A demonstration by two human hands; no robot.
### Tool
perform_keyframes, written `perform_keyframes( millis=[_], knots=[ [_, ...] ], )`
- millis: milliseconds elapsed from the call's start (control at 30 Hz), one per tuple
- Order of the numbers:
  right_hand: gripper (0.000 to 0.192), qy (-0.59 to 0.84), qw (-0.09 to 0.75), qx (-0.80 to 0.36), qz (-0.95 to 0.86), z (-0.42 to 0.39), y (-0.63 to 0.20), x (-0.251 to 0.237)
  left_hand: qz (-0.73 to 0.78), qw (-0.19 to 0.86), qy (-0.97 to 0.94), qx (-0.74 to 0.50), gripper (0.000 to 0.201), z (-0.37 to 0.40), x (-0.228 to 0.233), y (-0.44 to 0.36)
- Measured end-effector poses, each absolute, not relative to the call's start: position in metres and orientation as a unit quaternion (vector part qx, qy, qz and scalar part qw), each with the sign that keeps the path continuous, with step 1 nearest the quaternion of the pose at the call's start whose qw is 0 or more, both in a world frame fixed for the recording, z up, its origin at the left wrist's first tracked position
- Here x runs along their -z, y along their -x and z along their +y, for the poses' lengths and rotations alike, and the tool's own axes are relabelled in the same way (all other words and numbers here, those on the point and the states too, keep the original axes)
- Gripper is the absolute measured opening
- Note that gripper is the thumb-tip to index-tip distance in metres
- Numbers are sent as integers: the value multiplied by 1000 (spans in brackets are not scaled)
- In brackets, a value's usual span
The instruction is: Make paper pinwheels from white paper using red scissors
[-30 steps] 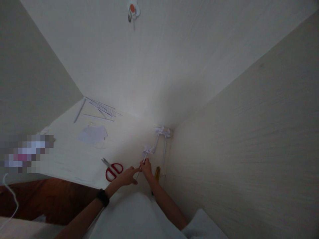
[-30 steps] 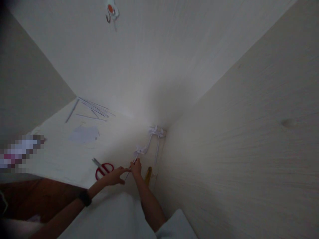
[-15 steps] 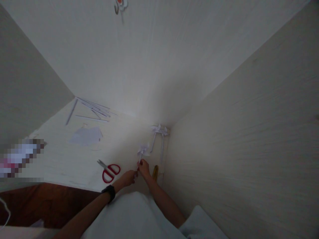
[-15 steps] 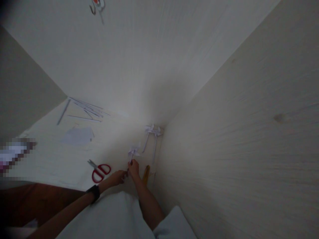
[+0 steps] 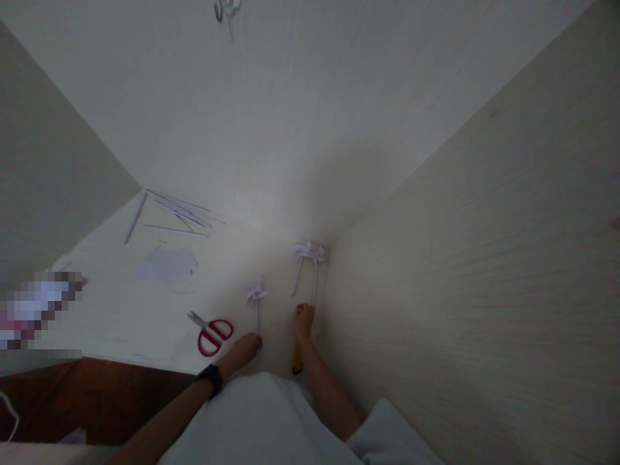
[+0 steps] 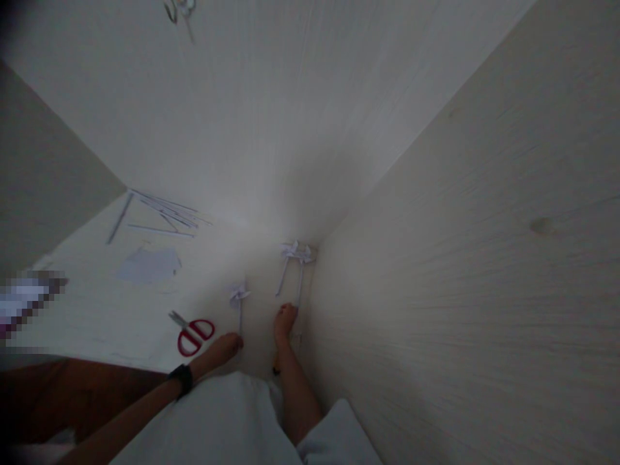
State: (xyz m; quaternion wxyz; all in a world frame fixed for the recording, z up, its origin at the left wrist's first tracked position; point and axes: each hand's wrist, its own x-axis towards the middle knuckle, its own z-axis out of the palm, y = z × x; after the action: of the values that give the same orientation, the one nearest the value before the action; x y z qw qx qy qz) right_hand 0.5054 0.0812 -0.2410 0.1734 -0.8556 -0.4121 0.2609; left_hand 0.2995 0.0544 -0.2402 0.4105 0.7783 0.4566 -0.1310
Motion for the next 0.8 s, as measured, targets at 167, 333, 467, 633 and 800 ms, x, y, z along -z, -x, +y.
perform_keyframes(
  millis=[167, 333, 467, 633, 800],
  knots=[
    [29, 866, 175, -188, -429, 84, -529, 232, 460, 402, -783, 120, 33, 55, 237, -298],
    [28, 862, 162, -172, -449, 85, -531, 230, 462, 398, -784, 119, 32, 57, 235, -298],
    [27, 860, 137, -180, -457, 94, -531, 227, 471, 390, -782, 119, 32, 58, 234, -298],
    [29, 856, 109, -193, -467, 107, -535, 221, 479, 377, -785, 107, 32, 59, 232, -298],
    [30, 858, 83, -192, -470, 107, -531, 213, 486, 358, -792, 89, 34, 59, 231, -301]
  ],
)
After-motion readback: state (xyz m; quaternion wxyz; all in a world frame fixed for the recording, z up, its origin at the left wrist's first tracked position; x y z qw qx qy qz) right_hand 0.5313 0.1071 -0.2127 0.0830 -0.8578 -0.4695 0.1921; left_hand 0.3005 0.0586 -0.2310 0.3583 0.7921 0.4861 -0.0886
